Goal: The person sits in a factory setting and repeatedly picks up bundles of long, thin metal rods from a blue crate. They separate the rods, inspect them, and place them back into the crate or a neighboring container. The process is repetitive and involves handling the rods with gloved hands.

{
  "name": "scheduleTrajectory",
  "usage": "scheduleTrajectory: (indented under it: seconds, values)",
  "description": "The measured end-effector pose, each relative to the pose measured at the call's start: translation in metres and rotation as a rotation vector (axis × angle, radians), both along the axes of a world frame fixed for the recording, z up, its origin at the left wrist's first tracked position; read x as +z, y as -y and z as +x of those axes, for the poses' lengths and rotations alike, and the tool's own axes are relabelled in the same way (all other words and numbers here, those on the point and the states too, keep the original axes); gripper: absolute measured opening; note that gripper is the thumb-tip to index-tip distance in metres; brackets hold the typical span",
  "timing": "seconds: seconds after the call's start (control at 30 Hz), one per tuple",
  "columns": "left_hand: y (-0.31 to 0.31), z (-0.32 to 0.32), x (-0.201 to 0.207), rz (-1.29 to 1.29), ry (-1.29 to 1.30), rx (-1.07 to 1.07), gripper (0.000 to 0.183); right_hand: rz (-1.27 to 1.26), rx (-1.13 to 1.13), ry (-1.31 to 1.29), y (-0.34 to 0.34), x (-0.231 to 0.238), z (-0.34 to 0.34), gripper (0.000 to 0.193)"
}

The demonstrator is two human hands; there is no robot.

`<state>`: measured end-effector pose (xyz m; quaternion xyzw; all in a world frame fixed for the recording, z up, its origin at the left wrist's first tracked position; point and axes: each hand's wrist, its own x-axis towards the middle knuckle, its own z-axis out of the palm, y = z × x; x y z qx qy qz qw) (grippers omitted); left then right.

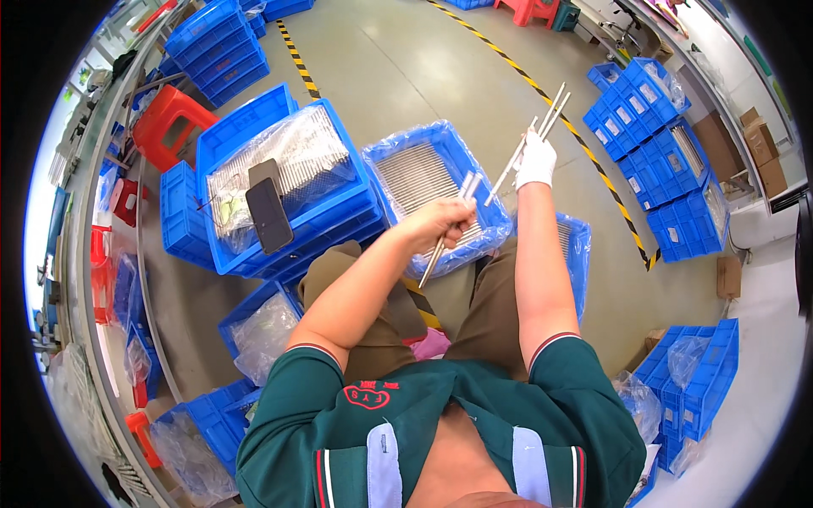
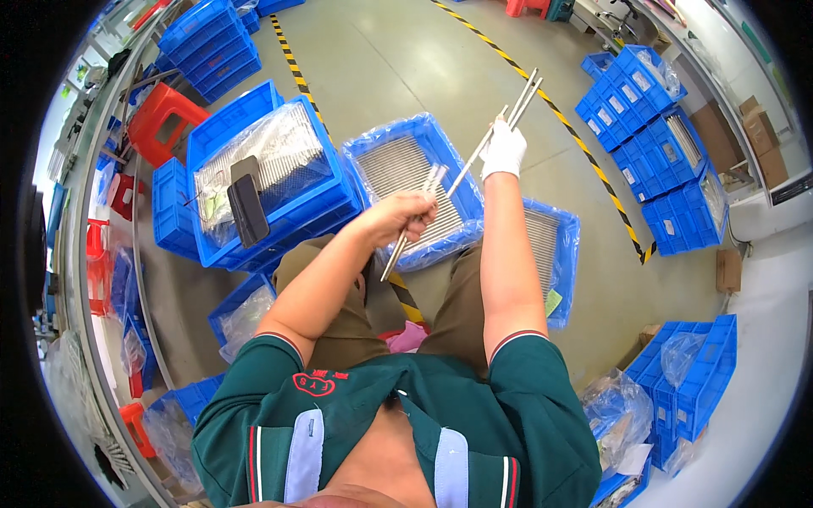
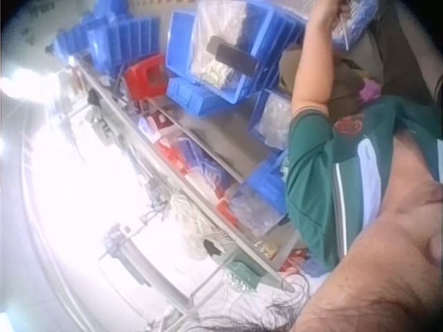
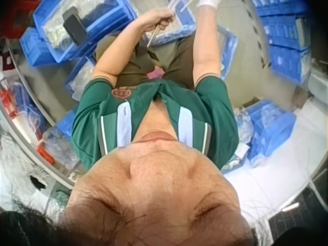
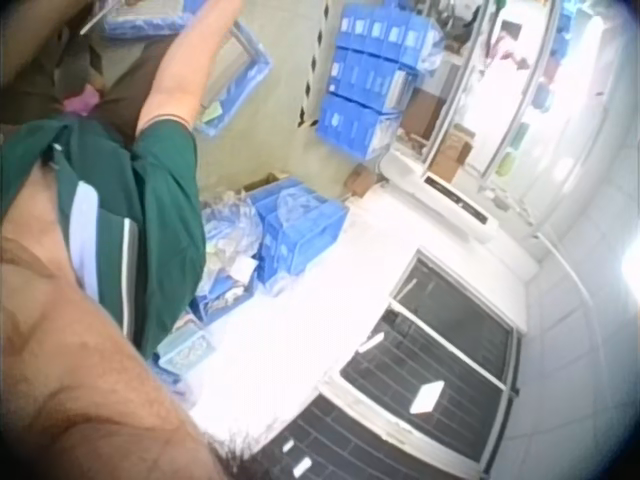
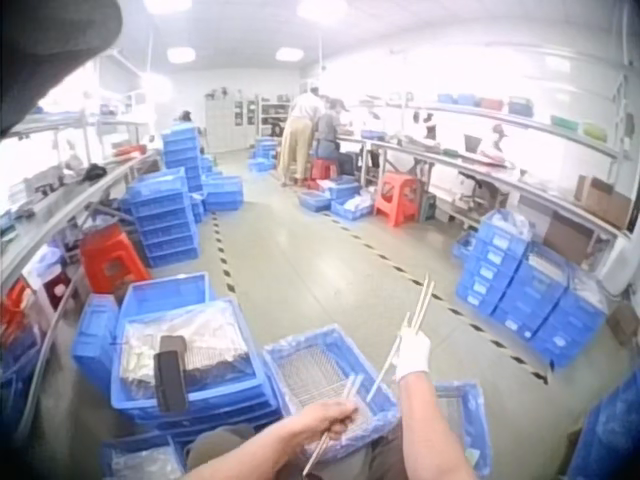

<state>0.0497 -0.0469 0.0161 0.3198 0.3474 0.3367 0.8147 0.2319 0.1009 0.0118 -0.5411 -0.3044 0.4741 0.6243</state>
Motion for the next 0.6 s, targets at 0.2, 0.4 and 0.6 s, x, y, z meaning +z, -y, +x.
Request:
scheduleTrajectory:
  seconds: [0.2,0.4,0.6]
  values:
    - [-0.026,-0.028,-0.009,0.025,0.414,0.120,0.030,-0.181,0.393,0.057,0.053,0.020,-0.038,0.026]
    - [-0.026,-0.024,-0.011,0.020,0.510,0.050,0.031,-0.106,0.641,0.127,0.072,0.017,-0.059,0.020]
    - [-0.022,-0.024,-0.012,-0.014,0.439,0.133,0.025,-0.024,0.731,0.232,0.070,0.010,-0.065,0.021]
